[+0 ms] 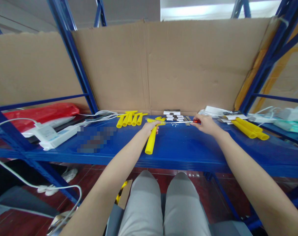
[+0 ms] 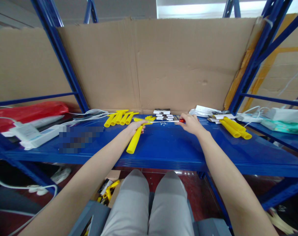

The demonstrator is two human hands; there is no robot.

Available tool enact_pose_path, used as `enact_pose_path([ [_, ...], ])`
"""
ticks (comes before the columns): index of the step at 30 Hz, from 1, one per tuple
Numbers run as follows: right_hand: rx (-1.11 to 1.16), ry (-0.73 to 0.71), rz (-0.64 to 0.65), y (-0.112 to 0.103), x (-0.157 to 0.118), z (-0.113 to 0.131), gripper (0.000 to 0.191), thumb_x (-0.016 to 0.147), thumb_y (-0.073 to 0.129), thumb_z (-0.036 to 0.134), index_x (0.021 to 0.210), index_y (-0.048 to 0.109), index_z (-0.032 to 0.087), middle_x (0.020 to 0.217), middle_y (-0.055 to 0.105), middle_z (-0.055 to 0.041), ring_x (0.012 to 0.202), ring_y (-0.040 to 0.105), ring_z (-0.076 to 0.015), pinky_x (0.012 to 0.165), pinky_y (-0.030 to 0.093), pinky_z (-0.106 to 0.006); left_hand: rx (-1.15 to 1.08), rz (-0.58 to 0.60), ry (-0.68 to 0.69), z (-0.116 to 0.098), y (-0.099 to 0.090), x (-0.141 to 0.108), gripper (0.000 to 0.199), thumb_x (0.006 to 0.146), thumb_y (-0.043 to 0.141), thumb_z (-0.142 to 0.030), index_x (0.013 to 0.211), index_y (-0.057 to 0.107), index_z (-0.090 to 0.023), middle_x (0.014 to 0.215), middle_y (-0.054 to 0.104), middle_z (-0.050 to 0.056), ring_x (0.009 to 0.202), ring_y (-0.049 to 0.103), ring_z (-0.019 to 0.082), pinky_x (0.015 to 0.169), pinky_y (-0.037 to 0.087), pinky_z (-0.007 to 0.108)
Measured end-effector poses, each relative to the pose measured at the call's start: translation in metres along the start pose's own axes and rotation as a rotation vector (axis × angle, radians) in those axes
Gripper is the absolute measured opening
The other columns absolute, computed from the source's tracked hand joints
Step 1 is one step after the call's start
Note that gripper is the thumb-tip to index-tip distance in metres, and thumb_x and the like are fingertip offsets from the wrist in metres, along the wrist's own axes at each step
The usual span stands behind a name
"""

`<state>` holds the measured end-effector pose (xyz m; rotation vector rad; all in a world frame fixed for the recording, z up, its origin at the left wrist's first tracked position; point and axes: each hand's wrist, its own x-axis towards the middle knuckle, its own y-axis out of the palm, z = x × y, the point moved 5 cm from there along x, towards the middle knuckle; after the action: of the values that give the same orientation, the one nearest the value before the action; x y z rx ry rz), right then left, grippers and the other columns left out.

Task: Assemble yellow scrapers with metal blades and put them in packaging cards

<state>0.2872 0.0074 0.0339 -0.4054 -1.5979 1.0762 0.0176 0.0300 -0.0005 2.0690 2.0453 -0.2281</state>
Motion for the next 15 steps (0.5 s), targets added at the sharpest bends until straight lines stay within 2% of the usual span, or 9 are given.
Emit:
enact_pose_path([
  [8,-0.023,-0.015,-0.009,0.0006,-0.0003,-0.0006,0.019,0.086,0.052,0.041,0.084,0.057,0.023,0.083,0.069,-0.0100,0.080,0.062,-0.0272,0.072,0.041,-0.038,0.055,-0.046,0.027,-0.0008,-0.0001,-0.0023,0.008,0.083,0.067,-0.016,0.077,0.062,-0.012,0.043,0.047,-0.005,0.033,0.042,0.008,0.036,0.035,0.019],
  [15,-0.023,0.010,0.017,-0.0003,0.0003,0.0019,0.018,0.085,0.052,0.040,0.084,0.056,0.022,0.084,0.069,-0.0101,0.080,0.063,-0.0271,0.072,0.042,-0.038,0.093,-0.030,0.052,-0.0012,0.0008,-0.0038,0.012,0.084,0.065,-0.015,0.074,0.060,-0.012,0.042,0.047,-0.005,0.035,0.044,0.009,0.038,0.037,0.020],
])
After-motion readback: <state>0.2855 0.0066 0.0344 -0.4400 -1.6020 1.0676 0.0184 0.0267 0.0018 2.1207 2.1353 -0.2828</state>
